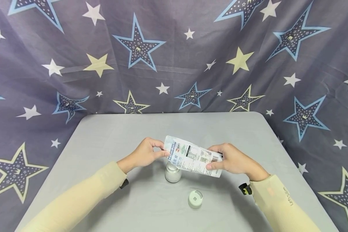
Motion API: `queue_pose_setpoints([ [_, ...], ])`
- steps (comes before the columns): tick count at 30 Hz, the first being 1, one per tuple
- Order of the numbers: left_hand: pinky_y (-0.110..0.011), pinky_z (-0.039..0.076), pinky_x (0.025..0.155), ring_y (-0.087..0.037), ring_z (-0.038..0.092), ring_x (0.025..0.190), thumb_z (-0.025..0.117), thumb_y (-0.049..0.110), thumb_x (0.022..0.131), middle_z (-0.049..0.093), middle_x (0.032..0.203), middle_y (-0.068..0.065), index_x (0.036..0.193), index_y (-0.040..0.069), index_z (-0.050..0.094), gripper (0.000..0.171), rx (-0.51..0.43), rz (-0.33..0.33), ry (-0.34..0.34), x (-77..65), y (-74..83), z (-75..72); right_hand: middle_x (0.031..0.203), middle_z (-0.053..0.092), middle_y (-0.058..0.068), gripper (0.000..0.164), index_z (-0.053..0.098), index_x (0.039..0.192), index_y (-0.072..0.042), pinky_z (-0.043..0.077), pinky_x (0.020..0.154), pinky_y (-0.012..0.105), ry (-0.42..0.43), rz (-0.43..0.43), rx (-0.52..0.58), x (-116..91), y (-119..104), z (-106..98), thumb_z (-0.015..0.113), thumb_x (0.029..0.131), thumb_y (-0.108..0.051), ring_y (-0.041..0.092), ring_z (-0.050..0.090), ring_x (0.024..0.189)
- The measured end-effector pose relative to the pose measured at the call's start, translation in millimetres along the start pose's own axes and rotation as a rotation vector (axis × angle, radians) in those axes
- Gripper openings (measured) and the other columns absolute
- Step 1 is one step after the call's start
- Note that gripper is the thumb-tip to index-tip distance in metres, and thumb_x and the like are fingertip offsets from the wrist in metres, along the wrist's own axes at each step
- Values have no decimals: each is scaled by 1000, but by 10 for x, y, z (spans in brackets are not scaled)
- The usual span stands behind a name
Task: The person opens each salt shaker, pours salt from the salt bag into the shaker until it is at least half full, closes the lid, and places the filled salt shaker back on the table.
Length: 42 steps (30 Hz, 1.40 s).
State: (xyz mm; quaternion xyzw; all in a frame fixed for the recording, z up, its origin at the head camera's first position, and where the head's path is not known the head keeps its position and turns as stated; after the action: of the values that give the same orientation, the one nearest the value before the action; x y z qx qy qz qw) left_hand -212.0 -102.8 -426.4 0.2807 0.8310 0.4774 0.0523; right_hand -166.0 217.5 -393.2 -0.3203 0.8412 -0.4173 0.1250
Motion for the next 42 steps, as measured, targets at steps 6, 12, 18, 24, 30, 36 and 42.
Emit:
queue_pose_setpoints([
  [6,-35,50,85,-11,65,86,84,18,87,76,84,11,82,17,80,6,8,-5,-7,23,35,6,97,76,-1,44,70,120,0,60,73,30,-31,25,34,-4,53,23,85,84,-20,14,73,80],
  [12,-31,51,81,-11,64,82,84,18,87,76,84,10,83,16,80,6,22,41,-10,50,106,5,96,76,1,45,69,120,2,61,72,31,-49,42,74,-15,100,59,86,83,-17,16,73,79],
  [18,-31,52,81,-10,65,84,83,17,87,76,86,9,84,15,80,5,40,65,-21,69,157,1,94,75,2,39,70,114,-1,62,70,33,-69,60,99,-19,147,113,86,82,-16,17,73,79],
  [24,-30,51,81,-10,64,83,83,17,88,76,85,9,83,14,80,6,63,81,-16,90,199,-12,92,75,2,34,71,110,-3,62,70,33,-74,86,100,-4,172,162,86,81,-16,17,73,78],
  [30,-34,51,82,-10,64,83,82,17,88,75,83,10,84,14,80,6,64,75,-32,106,247,-17,90,74,-1,36,72,109,-6,61,71,31,-73,111,70,7,205,199,88,79,-18,15,71,77],
  [36,-33,52,81,-10,64,82,82,18,89,75,83,10,84,15,80,6,64,101,-33,142,274,1,91,75,-1,39,72,111,-4,61,72,31,-76,122,74,10,251,242,88,78,-17,15,71,78],
  [42,-28,52,80,-7,66,84,82,17,89,76,85,9,84,14,80,6,59,110,-34,157,334,0,92,76,-2,39,73,113,-4,61,74,31,-86,107,63,27,263,285,88,79,-15,14,72,79],
])
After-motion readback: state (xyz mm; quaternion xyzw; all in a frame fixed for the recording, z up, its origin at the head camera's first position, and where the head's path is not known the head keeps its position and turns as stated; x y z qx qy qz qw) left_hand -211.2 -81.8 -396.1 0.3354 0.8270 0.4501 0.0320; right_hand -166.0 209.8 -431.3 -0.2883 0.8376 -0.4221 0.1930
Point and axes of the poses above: each hand's wrist, its own x-axis towards the middle knuckle, its own z-axis out of the palm, y = z × x, the point moved 2 cm from there along x, towards the middle knuckle
